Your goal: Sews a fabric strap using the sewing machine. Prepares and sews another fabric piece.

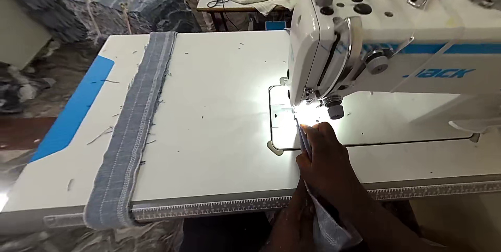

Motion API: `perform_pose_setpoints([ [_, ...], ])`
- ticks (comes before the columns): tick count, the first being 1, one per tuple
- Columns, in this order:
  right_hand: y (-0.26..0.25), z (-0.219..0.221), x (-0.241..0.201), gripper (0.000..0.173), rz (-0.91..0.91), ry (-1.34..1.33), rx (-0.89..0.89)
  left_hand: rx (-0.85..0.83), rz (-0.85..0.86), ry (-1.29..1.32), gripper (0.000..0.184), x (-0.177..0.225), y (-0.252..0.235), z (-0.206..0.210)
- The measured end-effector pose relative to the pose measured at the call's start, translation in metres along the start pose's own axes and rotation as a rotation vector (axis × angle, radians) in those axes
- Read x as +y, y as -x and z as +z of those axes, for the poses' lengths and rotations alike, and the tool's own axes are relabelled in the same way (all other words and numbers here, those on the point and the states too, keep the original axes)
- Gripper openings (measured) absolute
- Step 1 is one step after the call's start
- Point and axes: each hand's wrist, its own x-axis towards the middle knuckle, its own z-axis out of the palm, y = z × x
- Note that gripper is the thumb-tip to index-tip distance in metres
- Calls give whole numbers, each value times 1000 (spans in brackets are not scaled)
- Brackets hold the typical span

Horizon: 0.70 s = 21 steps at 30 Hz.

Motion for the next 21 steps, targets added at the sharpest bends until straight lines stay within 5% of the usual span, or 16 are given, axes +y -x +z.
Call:
perform_pose_setpoints([
  [21,2,-3,0,57,14,-33,-23,10,27,57,58,-8,0,2],
])
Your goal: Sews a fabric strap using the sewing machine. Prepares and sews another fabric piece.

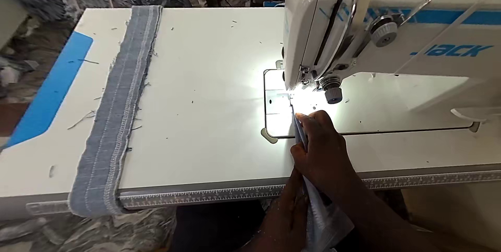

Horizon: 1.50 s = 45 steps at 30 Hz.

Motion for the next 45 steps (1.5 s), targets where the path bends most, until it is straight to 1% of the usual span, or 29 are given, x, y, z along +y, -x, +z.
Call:
perform_pose_setpoints([
  [5,0,0,0,58,6,3,0,21,2,-11,61,1,0,2],
  [9,1,0,0,57,5,10,3,-23,0,13,61,-1,0,0],
  [13,1,0,0,55,-6,9,10,-14,13,20,63,0,0,-1],
  [16,2,0,1,55,-20,12,15,1,17,31,58,-1,0,1],
  [22,3,0,2,54,-28,8,21,-41,-14,36,65,0,0,-1],
  [23,3,0,2,54,-30,1,21,-18,-7,20,65,0,0,-1],
  [26,2,0,2,54,-26,0,20,-2,3,26,60,0,-1,1],
  [30,2,-1,1,55,-21,-1,5,-20,-6,50,63,-2,0,1],
  [33,2,0,1,54,-29,4,12,-31,-6,23,63,0,0,-1],
  [35,2,0,1,54,-30,0,19,27,-11,2,61,0,0,3],
  [38,2,0,0,54,-24,5,18,-25,-8,35,62,0,0,0],
  [42,2,0,1,56,-21,3,19,-34,8,75,63,-2,-1,0],
  [45,2,0,1,54,-25,-1,15,-25,29,72,61,-2,-2,1],
])
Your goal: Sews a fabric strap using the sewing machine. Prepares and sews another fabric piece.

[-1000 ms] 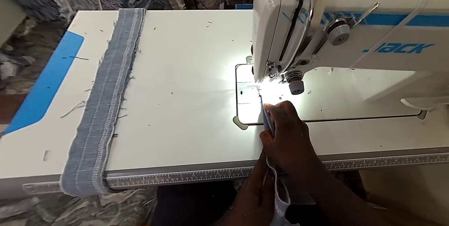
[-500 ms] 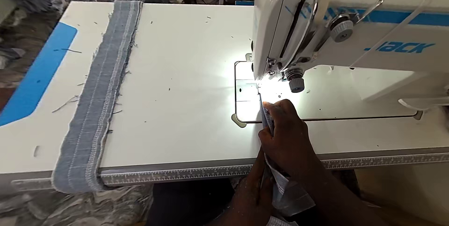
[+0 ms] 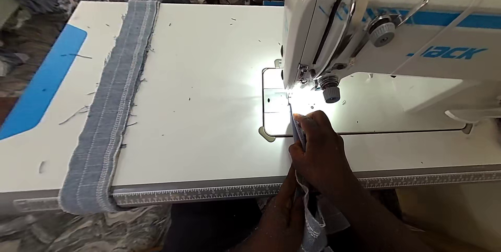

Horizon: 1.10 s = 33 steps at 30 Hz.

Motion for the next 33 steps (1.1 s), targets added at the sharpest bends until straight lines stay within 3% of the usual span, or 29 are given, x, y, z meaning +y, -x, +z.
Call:
perform_pose_setpoints([
  [9,0,1,1,52,-10,2,21,14,-70,33,62,4,0,1],
  [21,1,1,1,56,-15,4,16,57,-20,-100,60,0,4,3],
  [33,-3,1,1,55,10,8,-3,77,-75,-28,60,1,3,3],
])
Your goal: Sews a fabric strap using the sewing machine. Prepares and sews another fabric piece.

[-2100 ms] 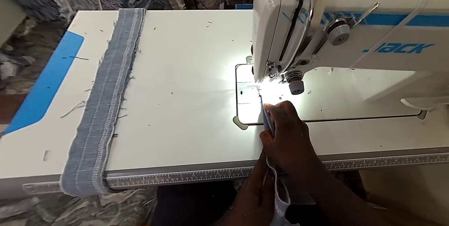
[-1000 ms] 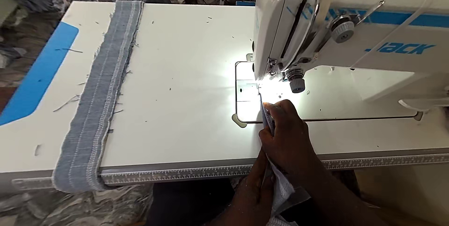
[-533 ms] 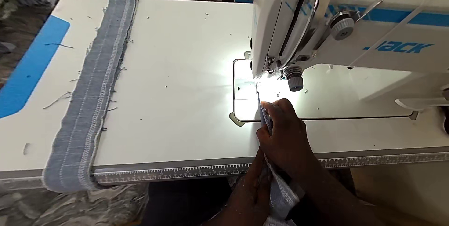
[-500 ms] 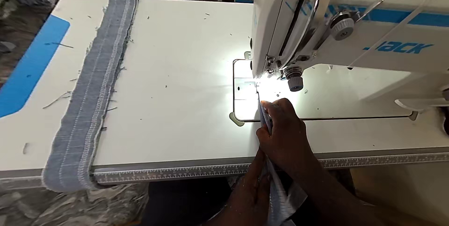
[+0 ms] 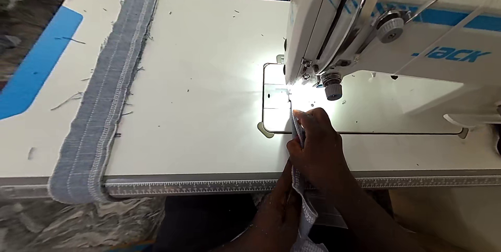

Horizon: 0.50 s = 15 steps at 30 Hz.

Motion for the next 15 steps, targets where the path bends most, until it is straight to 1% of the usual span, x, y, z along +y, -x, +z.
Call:
perform_pose_setpoints([
  [6,1,0,0,56,-5,-8,2,-49,15,34,61,2,0,-1],
  [8,1,-1,-1,56,0,-7,-6,-27,4,37,65,2,0,-1],
  [12,1,0,1,55,-8,-11,3,-30,25,32,60,0,-1,-1],
  [15,1,-1,1,56,-2,-15,-6,-36,24,75,59,1,-1,0],
])
